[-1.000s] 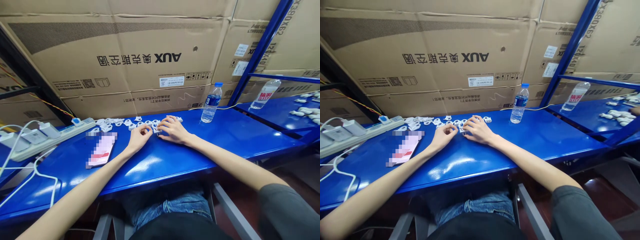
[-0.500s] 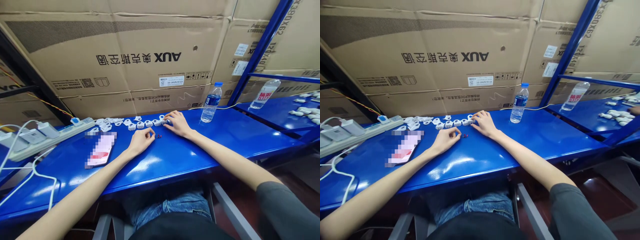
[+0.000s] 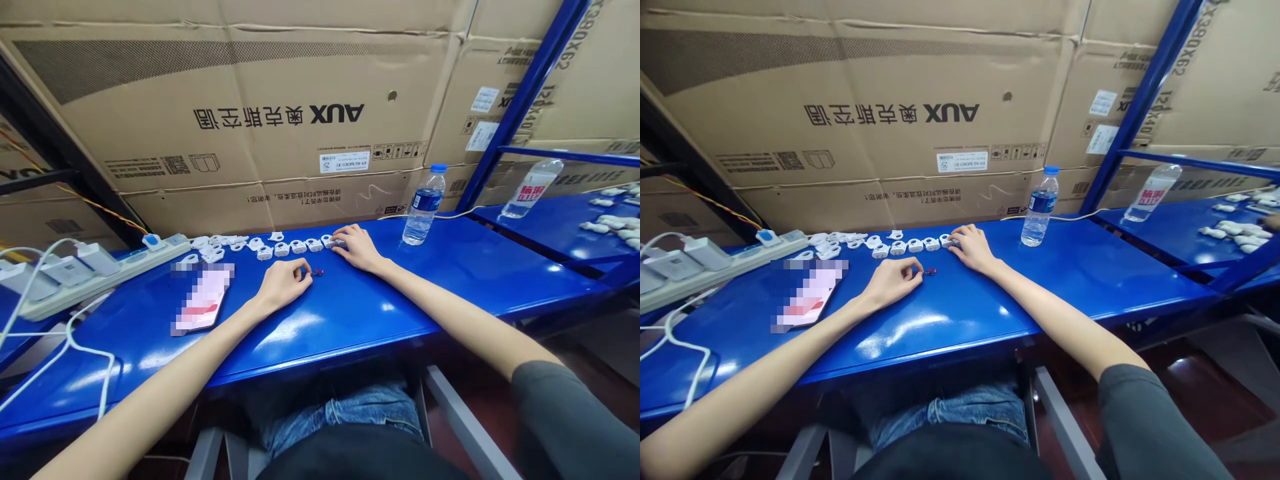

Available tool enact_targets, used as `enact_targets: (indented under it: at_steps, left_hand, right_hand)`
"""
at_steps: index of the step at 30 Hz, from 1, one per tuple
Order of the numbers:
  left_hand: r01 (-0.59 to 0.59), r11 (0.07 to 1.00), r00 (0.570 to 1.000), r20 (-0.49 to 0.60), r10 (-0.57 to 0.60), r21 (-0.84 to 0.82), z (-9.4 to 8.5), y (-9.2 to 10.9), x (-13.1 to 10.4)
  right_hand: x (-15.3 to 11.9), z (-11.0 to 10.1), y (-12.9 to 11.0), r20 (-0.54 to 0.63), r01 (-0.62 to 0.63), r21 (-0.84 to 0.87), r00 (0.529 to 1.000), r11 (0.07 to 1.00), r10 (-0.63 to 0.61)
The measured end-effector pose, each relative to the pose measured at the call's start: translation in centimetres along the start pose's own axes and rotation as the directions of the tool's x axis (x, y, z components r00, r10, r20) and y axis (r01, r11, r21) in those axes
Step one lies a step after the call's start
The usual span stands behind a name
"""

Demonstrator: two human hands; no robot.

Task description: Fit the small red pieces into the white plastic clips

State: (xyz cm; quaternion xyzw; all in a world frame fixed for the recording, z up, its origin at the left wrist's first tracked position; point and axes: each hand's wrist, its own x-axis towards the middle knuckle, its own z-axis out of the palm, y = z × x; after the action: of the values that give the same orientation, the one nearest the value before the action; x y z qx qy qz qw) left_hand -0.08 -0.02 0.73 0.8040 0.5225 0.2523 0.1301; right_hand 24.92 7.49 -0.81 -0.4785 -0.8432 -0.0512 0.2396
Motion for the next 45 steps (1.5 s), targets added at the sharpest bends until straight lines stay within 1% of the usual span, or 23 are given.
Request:
enact_targets:
  at_steps: [11,21,26,30,33,36,39,42,45]
  left_hand:
    - [-0.026,0.998,1.000,-0.003,0.026,0.054,0.0,0.1,-0.1]
    - [-0.042,0.994,0.999,-0.005,0.042,0.099,0.0,0.0,-0.2]
    - [0.004,0.992,1.000,-0.022,-0.001,0.128,-0.2,0.1,-0.1]
    - [0.052,0.987,0.998,-0.046,-0.045,0.155,-0.5,0.0,0.0]
    - [0.074,0.983,0.996,-0.057,-0.065,0.167,-0.6,0.0,0.0]
    - [0.079,0.984,0.996,-0.058,-0.071,0.161,-0.6,0.0,0.0]
    - [0.076,0.987,0.995,-0.070,-0.067,0.140,-0.4,-0.2,0.1]
    - [0.069,0.994,0.993,-0.100,-0.061,0.085,-0.3,-0.5,0.1]
    - [0.069,0.998,0.986,-0.156,-0.067,0.009,-0.1,-0.9,0.2]
  right_hand:
    - [0.1,0.5,0.2,0.008,-0.004,0.001,1.000,1.000,0.004]
    - [-0.2,-0.1,-0.5,-0.026,-0.028,0.038,0.999,0.999,0.029]
    - [-0.1,0.1,-1.5,-0.027,0.015,0.052,1.000,0.999,-0.014]
    - [0.5,0.8,-2.6,-0.021,0.097,0.006,0.995,0.995,-0.096]
    - [1.1,1.4,-3.1,-0.020,0.106,-0.007,0.994,0.994,-0.107]
    - [1.5,1.7,-3.1,-0.018,0.093,0.010,0.995,0.996,-0.093]
    - [1.5,1.8,-3.0,-0.037,0.107,0.037,0.994,0.994,-0.106]
    - [1.3,1.7,-3.0,-0.075,0.143,0.055,0.987,0.988,-0.139]
    - [1.0,1.2,-3.3,-0.123,0.179,0.066,0.978,0.982,-0.170]
